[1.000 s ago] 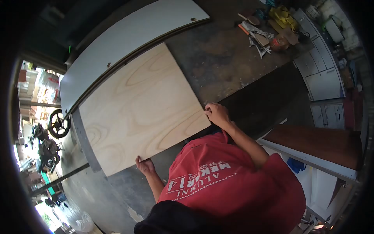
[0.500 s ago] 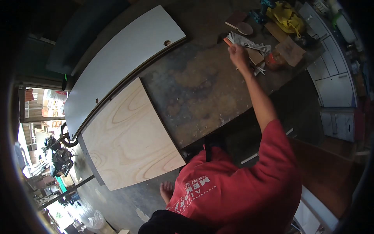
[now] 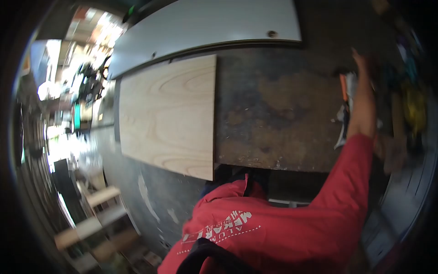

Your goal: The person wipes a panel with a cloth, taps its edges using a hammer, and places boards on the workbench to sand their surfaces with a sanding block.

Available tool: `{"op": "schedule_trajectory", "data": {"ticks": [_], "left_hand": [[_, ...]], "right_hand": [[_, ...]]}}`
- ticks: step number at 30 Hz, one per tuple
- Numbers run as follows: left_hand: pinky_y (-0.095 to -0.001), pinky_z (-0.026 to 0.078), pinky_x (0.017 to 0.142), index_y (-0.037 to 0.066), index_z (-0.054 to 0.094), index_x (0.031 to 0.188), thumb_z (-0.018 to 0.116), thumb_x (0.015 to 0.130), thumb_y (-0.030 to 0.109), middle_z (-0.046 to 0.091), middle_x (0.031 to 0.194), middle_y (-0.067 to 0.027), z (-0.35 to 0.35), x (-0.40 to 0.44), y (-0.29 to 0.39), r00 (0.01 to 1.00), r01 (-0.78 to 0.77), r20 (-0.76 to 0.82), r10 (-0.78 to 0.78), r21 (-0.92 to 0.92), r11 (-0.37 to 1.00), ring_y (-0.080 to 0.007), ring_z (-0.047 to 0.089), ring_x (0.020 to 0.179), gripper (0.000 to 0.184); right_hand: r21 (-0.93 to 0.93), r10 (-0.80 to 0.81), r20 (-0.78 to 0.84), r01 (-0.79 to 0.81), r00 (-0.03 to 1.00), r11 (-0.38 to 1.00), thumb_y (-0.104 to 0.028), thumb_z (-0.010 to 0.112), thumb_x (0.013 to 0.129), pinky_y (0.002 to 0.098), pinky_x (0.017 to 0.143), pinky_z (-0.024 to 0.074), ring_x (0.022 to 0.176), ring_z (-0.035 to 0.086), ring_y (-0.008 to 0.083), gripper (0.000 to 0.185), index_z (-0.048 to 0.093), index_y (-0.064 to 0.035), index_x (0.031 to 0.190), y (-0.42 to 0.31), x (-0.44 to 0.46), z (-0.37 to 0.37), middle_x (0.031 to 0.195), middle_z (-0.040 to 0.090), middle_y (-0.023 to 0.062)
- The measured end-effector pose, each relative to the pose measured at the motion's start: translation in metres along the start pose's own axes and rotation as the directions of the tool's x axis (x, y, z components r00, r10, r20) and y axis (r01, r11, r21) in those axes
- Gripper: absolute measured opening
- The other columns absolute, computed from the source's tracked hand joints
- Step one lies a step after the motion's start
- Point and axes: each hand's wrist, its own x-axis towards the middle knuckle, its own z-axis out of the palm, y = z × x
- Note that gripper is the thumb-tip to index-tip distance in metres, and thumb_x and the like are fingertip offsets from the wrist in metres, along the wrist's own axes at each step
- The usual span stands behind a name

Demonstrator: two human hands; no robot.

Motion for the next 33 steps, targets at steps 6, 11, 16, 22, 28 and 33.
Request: {"op": "schedule_trajectory", "data": {"ticks": [6, 11, 16, 22, 28, 33], "left_hand": [[-0.0405, 0.055, 0.081, 0.005, 0.053, 0.142, 0.067, 0.092, 0.021, 0.068, 0.12, -0.0121, 0.005, -0.009, 0.062, 0.987, 0.137, -0.039, -0.155, -0.297, 0.945, -0.024, 0.07, 0.099, 0.054], [-0.0399, 0.053, 0.086, 0.006, 0.05, 0.146, 0.067, 0.093, 0.021, 0.068, 0.124, -0.0131, 0.001, 0.009, 0.098, 0.997, -0.047, -0.072, 0.035, -0.171, 0.984, -0.0244, 0.069, 0.106, 0.058], [-0.041, 0.052, 0.091, 0.006, 0.048, 0.148, 0.068, 0.094, 0.022, 0.066, 0.129, -0.0151, -0.022, 0.026, 0.113, 0.998, -0.055, 0.001, 0.055, -0.126, 0.991, -0.0256, 0.067, 0.111, 0.06], [-0.043, 0.051, 0.093, 0.007, 0.047, 0.148, 0.067, 0.095, 0.022, 0.065, 0.132, -0.0151, -0.062, 0.081, 0.073, 0.999, -0.025, 0.014, 0.029, -0.202, 0.979, -0.0268, 0.067, 0.112, 0.059], [-0.0392, 0.054, 0.083, 0.007, 0.053, 0.144, 0.068, 0.092, 0.018, 0.07, 0.119, -0.0109, -0.121, 0.176, 0.015, 0.994, 0.046, 0.106, -0.019, -0.263, 0.964, -0.0229, 0.07, 0.103, 0.055], [-0.0309, 0.054, 0.081, 0.002, 0.06, 0.134, 0.065, 0.091, 0.01, 0.072, 0.109, -0.01, -0.227, 0.276, 0.005, 0.964, -0.231, -0.208, 0.166, -0.346, 0.909, -0.018, 0.069, 0.098, 0.043]], "right_hand": [[0.238, 0.208, -0.092, -0.182, 0.974, 0.954, -0.05, 0.081, 0.071, 0.0476, 0.106, 0.0465, 0.127, 0.058, 0.0411, 0.086, 0.057, -0.0016, 0.138, 0.062, 0.048, 0.026, 0.137, 0.06, 0.0246], [0.338, 0.078, -0.555, 0.139, 0.828, 0.931, -0.049, 0.082, 0.074, 0.0525, 0.105, 0.0452, 0.125, 0.057, 0.0424, 0.089, 0.049, -0.0072, 0.146, -0.058, -0.061, -0.095, 0.137, 0.058, 0.0227], [0.429, -0.019, -0.6, 0.342, 0.8, 0.836, -0.039, 0.08, 0.08, 0.0466, 0.11, 0.0411, 0.135, 0.048, 0.0382, 0.077, 0.05, -0.0078, 0.145, -0.131, -0.122, -0.124, 0.146, 0.049, 0.0203], [0.864, -0.348, 0.291, -0.401, 0.891, -0.303, -0.021, 0.056, 0.095, 0.0504, 0.111, 0.0422, 0.132, 0.052, 0.034, 0.061, 0.041, -0.0045, 0.151, -0.273, -0.263, -0.149, 0.145, 0.051, 0.017], [0.15, -0.732, 0.521, -0.891, 0.439, -0.428, -0.024, 0.047, 0.092, 0.065, 0.115, 0.0343, 0.139, 0.044, 0.0471, 0.062, 0.045, -0.0007, 0.149, -0.502, -0.497, -0.164, 0.153, 0.044, 0.0258], [0.821, -0.241, 0.544, -0.569, 0.804, -0.047, -0.011, 0.05, 0.092, 0.0435, 0.109, 0.044, 0.13, 0.055, 0.0362, 0.05, 0.051, 0.0058, 0.14, -0.579, -0.579, -0.146, 0.146, 0.054, 0.0199]]}}
